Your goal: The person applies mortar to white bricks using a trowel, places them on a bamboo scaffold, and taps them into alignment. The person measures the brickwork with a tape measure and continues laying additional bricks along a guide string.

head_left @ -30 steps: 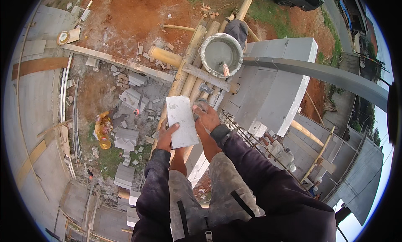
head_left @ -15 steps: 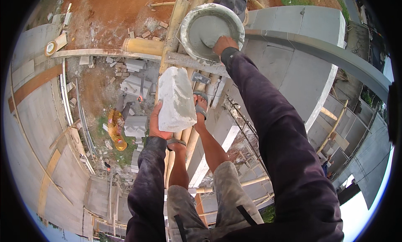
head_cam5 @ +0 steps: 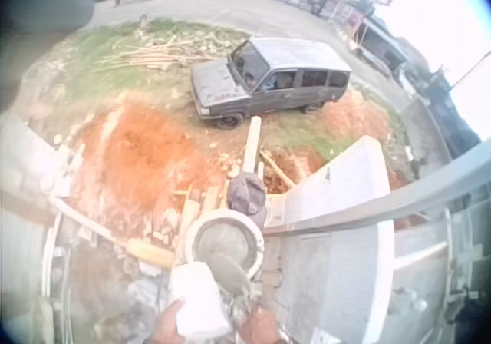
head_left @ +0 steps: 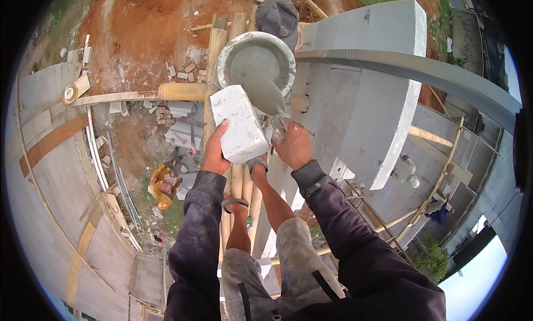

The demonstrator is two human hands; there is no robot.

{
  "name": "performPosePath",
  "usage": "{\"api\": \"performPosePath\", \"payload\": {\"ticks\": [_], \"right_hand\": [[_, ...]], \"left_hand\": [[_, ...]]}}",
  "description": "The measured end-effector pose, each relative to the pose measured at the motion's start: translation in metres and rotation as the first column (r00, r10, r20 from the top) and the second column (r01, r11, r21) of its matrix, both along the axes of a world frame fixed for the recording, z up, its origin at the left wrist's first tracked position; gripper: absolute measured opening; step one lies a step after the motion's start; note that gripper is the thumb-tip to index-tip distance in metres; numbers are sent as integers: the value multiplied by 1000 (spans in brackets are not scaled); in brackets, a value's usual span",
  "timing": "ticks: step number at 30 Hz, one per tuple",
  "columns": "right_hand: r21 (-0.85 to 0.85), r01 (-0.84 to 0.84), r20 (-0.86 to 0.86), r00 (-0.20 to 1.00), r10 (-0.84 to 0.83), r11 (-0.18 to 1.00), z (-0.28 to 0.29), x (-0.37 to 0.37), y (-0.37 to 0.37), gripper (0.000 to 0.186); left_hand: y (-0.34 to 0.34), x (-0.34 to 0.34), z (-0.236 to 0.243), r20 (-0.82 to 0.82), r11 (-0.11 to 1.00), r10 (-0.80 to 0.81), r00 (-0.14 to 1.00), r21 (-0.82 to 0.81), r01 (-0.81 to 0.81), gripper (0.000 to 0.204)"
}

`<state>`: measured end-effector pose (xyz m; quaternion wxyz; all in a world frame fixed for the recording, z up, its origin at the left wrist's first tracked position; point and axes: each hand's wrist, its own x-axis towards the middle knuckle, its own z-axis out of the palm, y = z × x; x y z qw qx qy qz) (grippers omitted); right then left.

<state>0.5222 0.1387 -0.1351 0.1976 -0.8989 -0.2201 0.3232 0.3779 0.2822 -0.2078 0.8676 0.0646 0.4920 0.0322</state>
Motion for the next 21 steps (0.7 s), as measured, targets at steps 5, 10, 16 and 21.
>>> {"api": "performPosePath", "payload": {"ticks": [5, 10, 16, 21], "right_hand": [[43, 63, 24, 998, -64, 997, 30, -11, -12, 38], [90, 35, 178, 983, -50, 995, 70, -23, -32, 45], [201, 237, 74, 964, -256, 950, 114, -33, -58, 47], [226, 323, -38, 946, -323, 919, 69, 9, -59, 41]], "left_hand": [[6, 34, 12, 4, 1000, 1, 1000, -22, 0, 49], [13, 63, 25, -7, 997, 37, 999, -69, -37, 49], [14, 80, 28, 44, 992, 79, 996, -99, -74, 50], [22, 63, 26, 48, 990, 42, 998, -138, -35, 50]]}}
